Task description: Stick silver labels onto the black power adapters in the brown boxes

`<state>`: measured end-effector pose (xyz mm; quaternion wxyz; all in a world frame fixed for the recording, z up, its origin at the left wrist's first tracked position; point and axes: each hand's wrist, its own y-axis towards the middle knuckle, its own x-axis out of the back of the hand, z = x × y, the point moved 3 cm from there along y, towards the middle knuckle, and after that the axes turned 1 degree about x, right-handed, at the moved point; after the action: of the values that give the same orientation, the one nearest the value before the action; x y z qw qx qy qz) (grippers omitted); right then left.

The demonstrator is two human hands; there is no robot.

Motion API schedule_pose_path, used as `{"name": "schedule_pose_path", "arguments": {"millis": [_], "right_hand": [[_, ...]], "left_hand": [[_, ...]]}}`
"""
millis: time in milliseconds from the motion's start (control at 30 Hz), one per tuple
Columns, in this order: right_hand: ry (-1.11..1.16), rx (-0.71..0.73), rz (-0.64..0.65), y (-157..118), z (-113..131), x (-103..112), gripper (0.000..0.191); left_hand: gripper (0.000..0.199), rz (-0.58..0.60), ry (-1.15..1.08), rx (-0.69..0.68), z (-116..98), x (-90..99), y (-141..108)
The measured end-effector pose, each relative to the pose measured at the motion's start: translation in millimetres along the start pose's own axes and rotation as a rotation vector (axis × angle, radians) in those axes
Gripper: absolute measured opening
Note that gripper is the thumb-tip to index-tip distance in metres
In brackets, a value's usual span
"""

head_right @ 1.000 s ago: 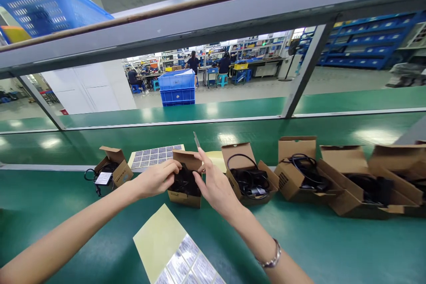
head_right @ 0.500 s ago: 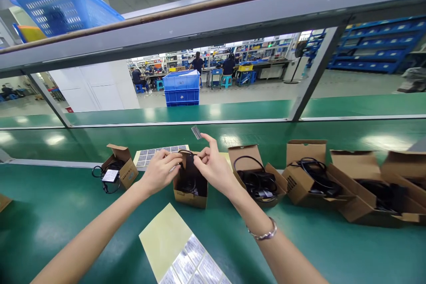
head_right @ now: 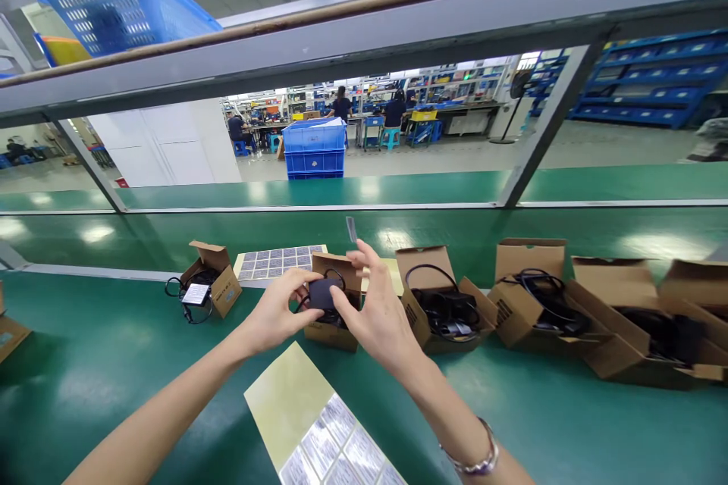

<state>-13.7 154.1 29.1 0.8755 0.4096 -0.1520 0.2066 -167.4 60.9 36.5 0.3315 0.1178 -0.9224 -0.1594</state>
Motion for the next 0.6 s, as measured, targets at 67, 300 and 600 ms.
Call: {"name": "schedule_pose_path", "arguments": {"millis": [67, 300, 600], "right_hand": [[-0.100, 0.228, 0.126, 8.5, 2.2, 3.7, 0.071], [-0.019, 0.001, 0.393, 23.5, -21.3, 9.8, 0.061], [0.153, -0.079, 0.159, 28.6, -26.4, 30.0, 0.057]], "left_hand": [[0.044, 0.061, 0.050, -0.106, -5.7, 8.4, -0.7], [0.043, -0.057, 0.077, -0.087, 8.6, 35.6, 1.0], [0.067, -0.133, -0.079, -0.034, 19.4, 27.6, 0.6]]}}
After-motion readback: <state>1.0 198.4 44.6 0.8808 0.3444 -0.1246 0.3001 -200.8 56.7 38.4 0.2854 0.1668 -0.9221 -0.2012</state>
